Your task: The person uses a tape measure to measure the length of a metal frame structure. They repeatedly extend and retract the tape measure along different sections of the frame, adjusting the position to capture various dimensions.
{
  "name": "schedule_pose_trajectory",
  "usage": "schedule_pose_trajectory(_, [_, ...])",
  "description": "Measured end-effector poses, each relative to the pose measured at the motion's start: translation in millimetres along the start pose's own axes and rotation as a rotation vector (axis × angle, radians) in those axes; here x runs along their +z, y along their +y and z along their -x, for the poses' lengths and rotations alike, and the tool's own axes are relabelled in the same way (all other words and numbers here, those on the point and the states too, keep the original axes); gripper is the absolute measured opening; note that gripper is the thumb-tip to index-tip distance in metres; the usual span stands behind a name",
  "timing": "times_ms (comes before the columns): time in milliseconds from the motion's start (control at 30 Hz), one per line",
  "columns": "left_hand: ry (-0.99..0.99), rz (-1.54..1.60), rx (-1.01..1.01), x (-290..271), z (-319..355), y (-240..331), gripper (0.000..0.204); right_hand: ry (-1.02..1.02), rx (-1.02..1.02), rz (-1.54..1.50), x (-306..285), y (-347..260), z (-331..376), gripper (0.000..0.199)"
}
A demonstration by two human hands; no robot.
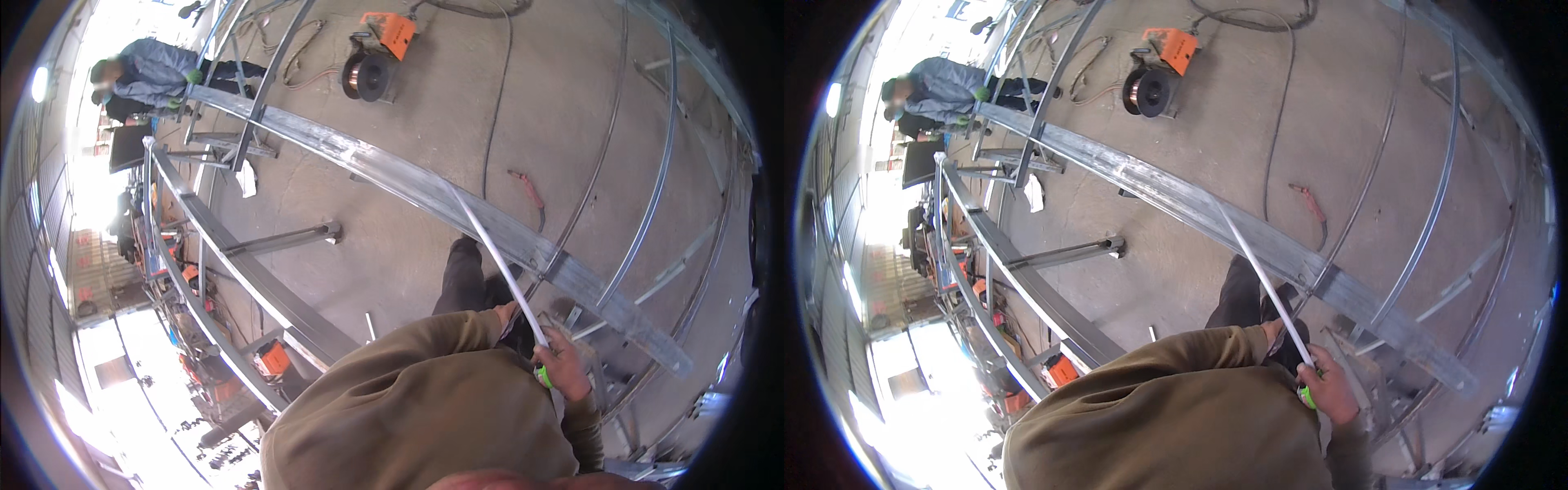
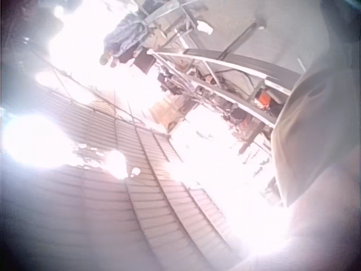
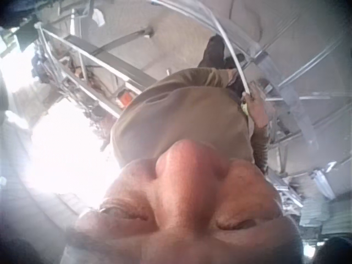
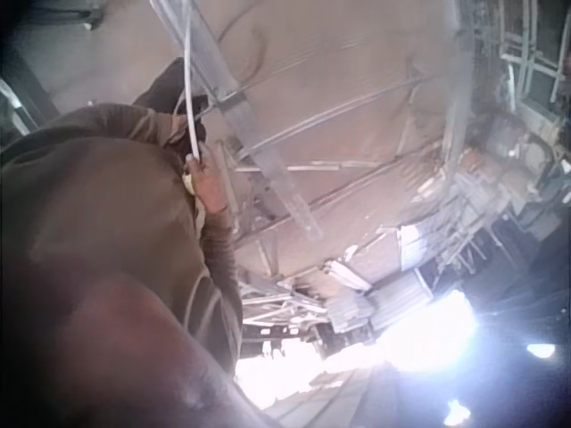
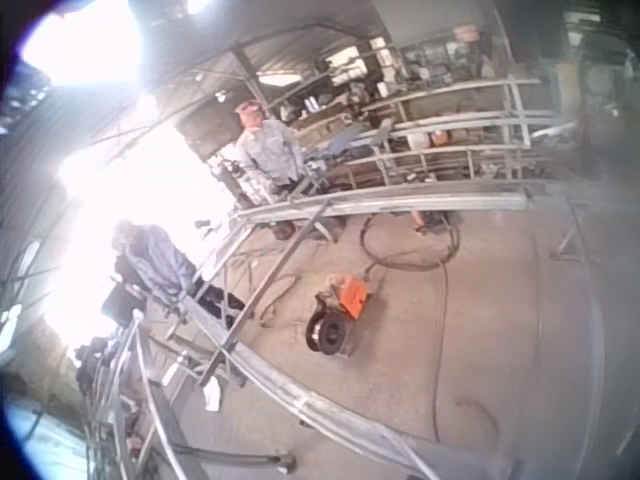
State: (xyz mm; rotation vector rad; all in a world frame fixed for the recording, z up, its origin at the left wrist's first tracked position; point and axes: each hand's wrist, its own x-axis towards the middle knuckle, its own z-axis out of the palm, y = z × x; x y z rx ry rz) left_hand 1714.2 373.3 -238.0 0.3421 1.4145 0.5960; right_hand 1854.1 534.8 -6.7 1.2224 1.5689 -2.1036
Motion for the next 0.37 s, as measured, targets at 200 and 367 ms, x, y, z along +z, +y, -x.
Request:
schedule_pose_trajectory(200, [0.150,0.050,0.044,20.3,-1.0,1.5,0.021,-0.001,0.058,0.010,-7.7,8.5,1.5,0.046])
schedule_pose_trajectory(367, [0.168,-0.082,0.130,14.5,-11.0,-3.8,0.021,0.034,-0.035,0.239,-13.7,20.1,-4.7,0.052])
